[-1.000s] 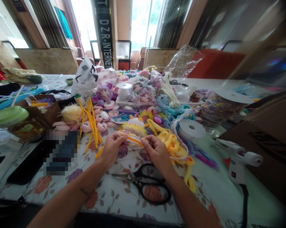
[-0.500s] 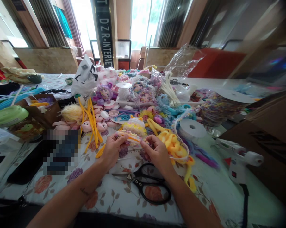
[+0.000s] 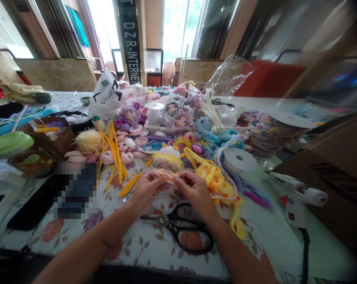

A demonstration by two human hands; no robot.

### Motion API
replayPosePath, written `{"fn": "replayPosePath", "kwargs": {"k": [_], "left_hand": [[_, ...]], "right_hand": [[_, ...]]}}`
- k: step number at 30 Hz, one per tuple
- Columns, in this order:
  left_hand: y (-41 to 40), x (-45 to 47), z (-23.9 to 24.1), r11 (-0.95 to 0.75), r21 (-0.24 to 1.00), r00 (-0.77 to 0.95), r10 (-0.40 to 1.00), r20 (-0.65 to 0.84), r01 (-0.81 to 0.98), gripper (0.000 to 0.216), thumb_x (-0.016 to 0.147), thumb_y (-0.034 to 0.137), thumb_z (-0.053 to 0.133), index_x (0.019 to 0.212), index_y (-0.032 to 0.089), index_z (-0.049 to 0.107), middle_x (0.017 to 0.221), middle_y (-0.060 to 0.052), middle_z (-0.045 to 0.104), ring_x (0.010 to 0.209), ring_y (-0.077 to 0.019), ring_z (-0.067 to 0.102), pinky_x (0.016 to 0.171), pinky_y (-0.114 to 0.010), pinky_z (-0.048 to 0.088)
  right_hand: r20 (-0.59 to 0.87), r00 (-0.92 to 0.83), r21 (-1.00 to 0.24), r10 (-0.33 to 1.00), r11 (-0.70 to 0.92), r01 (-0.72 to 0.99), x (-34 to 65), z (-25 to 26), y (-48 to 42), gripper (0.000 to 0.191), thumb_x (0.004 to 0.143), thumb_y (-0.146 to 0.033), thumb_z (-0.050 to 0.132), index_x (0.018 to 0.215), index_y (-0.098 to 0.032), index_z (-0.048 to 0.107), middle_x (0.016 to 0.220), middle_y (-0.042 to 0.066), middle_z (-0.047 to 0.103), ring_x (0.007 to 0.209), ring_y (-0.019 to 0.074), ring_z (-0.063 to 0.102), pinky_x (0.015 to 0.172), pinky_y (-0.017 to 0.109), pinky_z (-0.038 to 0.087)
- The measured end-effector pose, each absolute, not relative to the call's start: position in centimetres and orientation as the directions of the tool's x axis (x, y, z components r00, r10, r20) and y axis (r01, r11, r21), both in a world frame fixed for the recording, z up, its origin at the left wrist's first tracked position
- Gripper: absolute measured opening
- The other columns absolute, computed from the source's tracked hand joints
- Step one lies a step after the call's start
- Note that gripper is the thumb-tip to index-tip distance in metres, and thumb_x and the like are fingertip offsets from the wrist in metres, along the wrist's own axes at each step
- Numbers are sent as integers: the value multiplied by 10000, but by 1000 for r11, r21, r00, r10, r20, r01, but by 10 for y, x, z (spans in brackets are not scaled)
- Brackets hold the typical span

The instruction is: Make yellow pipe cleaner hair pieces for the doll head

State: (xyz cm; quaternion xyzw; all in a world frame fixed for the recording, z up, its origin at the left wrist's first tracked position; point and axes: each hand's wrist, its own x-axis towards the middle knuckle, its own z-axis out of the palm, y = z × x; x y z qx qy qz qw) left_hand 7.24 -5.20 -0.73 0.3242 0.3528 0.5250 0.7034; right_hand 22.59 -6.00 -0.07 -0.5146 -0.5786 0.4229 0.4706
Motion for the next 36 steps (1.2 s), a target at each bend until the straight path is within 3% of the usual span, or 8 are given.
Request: {"fn": "replayPosePath", "kwargs": {"k": [4,8,12,21,28,36], "left_hand": [[-51,72,-8,234,813,196,969,-150,-533,200,680,251,785,822,130,715,829,-59,719,727,-125,652,680,-209,530],[-51,72,-8,227,804,175,972,-155,-550,191,686,232,782,835,142,704,833,-45,718,747,-127,659,683,-206,531],[-51,72,-8,213,801,167,976,-144,-559,178,683,228,784,809,143,692,812,-33,715,740,-126,658,687,-207,527],[-51,73,-9,220,806,175,974,-146,-549,205,691,234,778,844,125,697,844,-59,713,755,-137,659,675,-212,527],[-50,73,-7,247,792,202,966,-159,-559,198,666,209,785,827,132,700,835,-46,714,739,-129,653,690,-218,522],[-50,65,-6,287,904,296,935,-194,-316,189,676,247,767,804,115,724,805,-64,703,736,-143,629,680,-230,489]], "right_hand": [[16,4,-997,1000,16,70,225,0,-59,278,720,-417,688,783,-146,667,648,9,589,546,122,490,466,227,382],[18,132,-1000,991,20,-16,223,3,-61,276,673,-392,734,793,-157,653,621,-12,569,500,100,460,429,213,366],[42,119,-999,992,40,16,222,6,-63,274,696,-403,716,705,-168,574,544,-52,479,424,68,376,374,197,296],[50,86,-997,995,46,55,220,4,-62,280,729,-396,685,687,-179,512,506,-68,452,408,66,380,377,181,291],[115,76,-987,990,105,120,222,-1,-60,242,747,-386,677,787,-162,593,561,-48,492,458,83,421,418,194,330],[260,26,-938,965,247,244,222,-1,-63,188,760,-339,672,811,-162,637,734,16,604,610,127,513,541,229,423]]}}
